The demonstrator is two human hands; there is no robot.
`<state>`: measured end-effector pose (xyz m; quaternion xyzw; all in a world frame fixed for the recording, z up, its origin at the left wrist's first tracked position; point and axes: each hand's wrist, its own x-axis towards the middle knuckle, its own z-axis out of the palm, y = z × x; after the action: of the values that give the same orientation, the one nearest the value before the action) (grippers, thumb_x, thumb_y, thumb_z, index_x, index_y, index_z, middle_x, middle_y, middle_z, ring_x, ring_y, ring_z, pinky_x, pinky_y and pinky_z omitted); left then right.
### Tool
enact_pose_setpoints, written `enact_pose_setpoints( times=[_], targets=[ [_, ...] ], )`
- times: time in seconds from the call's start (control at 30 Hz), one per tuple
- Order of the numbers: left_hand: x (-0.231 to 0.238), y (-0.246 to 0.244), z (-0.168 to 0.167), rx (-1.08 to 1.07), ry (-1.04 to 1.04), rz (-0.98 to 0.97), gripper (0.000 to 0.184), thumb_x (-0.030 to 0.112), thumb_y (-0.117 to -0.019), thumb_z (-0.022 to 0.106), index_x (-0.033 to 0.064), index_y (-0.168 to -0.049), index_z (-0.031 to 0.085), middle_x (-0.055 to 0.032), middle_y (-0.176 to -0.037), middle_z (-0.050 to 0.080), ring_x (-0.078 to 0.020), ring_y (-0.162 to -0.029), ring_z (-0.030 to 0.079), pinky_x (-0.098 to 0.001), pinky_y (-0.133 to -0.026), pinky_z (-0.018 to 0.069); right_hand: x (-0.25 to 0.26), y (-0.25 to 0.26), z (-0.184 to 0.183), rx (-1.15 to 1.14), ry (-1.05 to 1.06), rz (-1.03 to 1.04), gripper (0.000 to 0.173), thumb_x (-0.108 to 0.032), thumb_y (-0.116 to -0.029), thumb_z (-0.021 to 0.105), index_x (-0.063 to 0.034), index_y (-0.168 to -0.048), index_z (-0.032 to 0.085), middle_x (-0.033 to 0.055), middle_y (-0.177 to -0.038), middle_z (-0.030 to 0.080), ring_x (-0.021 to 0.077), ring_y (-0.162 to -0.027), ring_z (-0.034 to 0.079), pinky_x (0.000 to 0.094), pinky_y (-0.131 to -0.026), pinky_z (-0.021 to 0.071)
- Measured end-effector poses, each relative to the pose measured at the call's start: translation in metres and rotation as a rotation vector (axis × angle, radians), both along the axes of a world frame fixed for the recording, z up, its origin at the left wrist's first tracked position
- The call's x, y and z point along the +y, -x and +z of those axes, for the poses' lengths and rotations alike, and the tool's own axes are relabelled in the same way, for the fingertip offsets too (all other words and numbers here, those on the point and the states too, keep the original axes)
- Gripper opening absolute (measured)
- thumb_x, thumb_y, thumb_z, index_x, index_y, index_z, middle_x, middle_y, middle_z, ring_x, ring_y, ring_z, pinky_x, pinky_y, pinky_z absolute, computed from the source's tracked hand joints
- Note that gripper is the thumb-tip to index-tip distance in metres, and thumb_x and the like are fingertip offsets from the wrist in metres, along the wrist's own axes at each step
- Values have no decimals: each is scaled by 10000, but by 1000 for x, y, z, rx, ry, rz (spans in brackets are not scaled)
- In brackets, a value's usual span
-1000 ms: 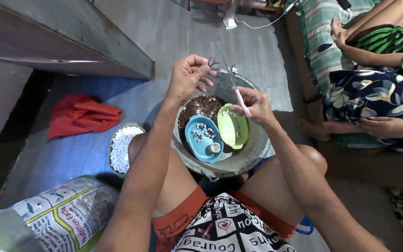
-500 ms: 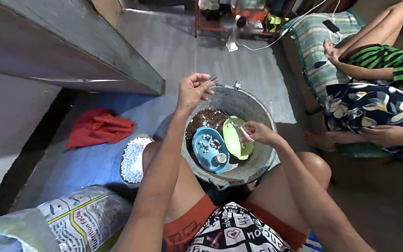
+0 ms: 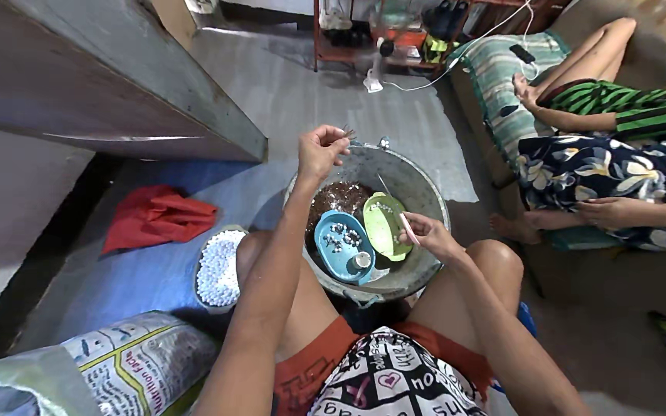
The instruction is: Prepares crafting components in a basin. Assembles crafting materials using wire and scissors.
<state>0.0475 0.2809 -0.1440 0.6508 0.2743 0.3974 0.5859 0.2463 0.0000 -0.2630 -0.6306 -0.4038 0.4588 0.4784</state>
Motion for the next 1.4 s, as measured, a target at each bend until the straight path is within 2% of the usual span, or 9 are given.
enact_pose_setpoints(
  times=[0.2,0.4,0.47,0.6,0.7,1.03,1.17,1.3,1.4],
  targets=[
    [2,0,1,29,17,-90,208,84,-949,733,14,-1123,642,-104,-1017,760,-221,-825,762,-368,-641,647,-6,5,18,-110,116,-88,556,-99,-900,786,-26,-1413,585,124,-1014,760,210,-838,745,387,-795,636],
    [7,9,2,24,86,-153,465,50,-997,638,3,-1420,451,-118,-1080,758,-252,-873,766,-373,-709,657,-21,-14,36,-688,683,262,382,-189,-861,837,-59,-1200,716,200,-1000,731,379,-893,719,627,-840,577],
    [6,10,7,32,92,-147,404,52,-1016,610,-2,-1383,447,-112,-1086,760,-238,-872,766,-351,-717,651,-18,-11,37,-768,762,380,314,-228,-848,839,-58,-1100,761,203,-998,729,393,-930,702,647,-854,547],
    [-4,14,22,18,83,-141,327,38,-1001,626,-13,-1288,479,-123,-1054,765,-247,-850,770,-344,-700,654,2,5,28,-714,961,526,262,-266,-924,778,-41,-1054,745,158,-903,729,296,-750,711,528,-754,600],
    [-16,14,27,55,37,-205,218,58,-989,661,14,-1177,560,-98,-1023,772,-228,-824,770,-336,-681,652,18,9,-10,-742,1025,584,306,-315,-884,805,-34,-995,754,153,-859,722,301,-727,696,546,-734,586],
    [-32,-1,-28,49,273,-239,234,13,-983,650,6,-1208,586,-150,-1082,757,-252,-848,765,-344,-680,641,31,27,-142,-808,950,448,396,-303,-747,880,36,-887,729,234,-889,711,397,-800,706,626,-718,572],
    [-40,-2,-32,89,225,-264,202,-2,-966,668,4,-1152,588,-145,-1066,754,-237,-822,763,-340,-675,641,38,48,-124,-834,1006,561,383,-251,-863,792,57,-1077,715,275,-1186,676,461,-1159,634,707,-937,489],
    [-48,-4,-35,110,218,-279,176,22,-961,686,8,-1114,601,-131,-1042,762,-230,-825,764,-342,-679,642,35,68,-79,-819,1010,544,354,-214,-909,761,84,-1091,702,300,-1195,662,475,-1160,625,688,-930,496],
    [-52,-7,-40,136,210,-279,173,58,-960,704,-1,-1107,635,-122,-1046,752,-227,-836,758,-353,-691,646,38,54,-106,-829,987,615,375,-208,-827,811,58,-1071,709,284,-1170,675,475,-1130,640,727,-893,496]
  ],
)
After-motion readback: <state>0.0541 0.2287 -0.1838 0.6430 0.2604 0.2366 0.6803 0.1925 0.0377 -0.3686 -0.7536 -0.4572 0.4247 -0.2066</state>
